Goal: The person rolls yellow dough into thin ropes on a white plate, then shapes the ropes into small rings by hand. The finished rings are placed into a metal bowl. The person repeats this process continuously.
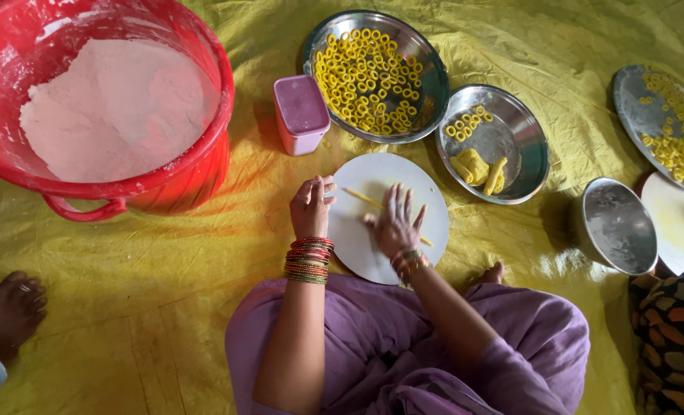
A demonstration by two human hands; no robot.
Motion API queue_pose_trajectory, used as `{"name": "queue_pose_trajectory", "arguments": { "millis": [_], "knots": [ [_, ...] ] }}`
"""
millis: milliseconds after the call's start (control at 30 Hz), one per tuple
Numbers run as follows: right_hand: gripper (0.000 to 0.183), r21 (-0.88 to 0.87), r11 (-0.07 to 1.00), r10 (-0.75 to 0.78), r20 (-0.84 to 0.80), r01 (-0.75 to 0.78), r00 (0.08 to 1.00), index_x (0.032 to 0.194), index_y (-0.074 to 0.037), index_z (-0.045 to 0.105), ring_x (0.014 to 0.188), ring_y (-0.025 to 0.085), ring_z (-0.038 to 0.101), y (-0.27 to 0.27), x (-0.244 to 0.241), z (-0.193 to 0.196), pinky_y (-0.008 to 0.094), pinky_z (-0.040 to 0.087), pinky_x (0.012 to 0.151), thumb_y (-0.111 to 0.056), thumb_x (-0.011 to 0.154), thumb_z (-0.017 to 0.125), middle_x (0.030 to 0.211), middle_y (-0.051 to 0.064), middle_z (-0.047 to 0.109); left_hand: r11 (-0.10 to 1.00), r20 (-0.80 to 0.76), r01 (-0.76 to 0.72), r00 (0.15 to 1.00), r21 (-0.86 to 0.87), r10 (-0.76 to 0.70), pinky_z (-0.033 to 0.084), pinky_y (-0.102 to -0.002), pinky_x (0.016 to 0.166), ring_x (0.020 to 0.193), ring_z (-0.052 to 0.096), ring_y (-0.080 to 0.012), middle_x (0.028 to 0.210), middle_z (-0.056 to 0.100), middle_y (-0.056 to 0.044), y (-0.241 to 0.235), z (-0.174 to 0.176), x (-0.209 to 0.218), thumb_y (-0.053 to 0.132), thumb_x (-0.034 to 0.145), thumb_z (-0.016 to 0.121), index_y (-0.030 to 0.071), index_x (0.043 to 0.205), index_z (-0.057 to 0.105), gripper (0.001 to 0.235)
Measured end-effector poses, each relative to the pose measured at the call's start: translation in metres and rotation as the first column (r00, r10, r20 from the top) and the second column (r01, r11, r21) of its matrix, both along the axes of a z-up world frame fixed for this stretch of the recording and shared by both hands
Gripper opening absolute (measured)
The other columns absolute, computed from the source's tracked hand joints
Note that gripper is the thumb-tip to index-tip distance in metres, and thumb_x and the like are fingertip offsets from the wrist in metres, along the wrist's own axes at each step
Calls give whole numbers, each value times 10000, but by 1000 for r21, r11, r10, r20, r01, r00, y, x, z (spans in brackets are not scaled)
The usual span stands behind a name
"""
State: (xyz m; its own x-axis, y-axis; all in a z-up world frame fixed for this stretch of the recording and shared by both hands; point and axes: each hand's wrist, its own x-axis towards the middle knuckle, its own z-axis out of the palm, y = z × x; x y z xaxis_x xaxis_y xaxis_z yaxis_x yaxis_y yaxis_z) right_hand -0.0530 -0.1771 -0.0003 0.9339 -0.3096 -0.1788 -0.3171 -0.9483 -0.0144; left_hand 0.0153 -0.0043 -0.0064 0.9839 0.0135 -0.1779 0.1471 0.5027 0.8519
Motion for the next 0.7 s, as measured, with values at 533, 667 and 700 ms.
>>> {"name": "queue_pose_trajectory", "arguments": {
  "millis": [533, 667, 700],
  "knots": [
    [1053, 3, 1000, 4, -70, -4, 998, 1617, -43, 47, 1573, 318, 3, 7, -45, -1, 631, -31, 1212, -809, 922, 245, 1712, 168, 19, 996, -16, 25, 1000, 85, -24, 554, -265, 738, 797, 666, -121, 962, 742, -93, 3, 1, -2, 405, 1029, 564, -13, 1086, 722, 451],
    [1002, -5, 997, -82, 44, 83, 996, 1623, -64, 76, 1577, 314, -14, -44, 11, 10, 648, -55, 1208, -760, 928, 271, 1712, 134, 31, 999, -18, 20, 1000, 50, -19, 564, -266, 735, 821, 686, -118, 990, 749, -92, 5, 0, -1, 379, 1021, 578, -19, 1093, 710, 425],
    [986, 17, 994, -107, 76, 106, 991, 1620, -64, 76, 1581, 316, -19, -56, 19, 15, 653, -56, 1208, -754, 942, 265, 1714, 132, 30, 1000, -2, 13, 1000, 28, -13, 573, -266, 741, 852, 706, -112, 1005, 753, -91, 5, 0, 1, 369, 1017, 582, -21, 1095, 703, 416]
  ]
}}
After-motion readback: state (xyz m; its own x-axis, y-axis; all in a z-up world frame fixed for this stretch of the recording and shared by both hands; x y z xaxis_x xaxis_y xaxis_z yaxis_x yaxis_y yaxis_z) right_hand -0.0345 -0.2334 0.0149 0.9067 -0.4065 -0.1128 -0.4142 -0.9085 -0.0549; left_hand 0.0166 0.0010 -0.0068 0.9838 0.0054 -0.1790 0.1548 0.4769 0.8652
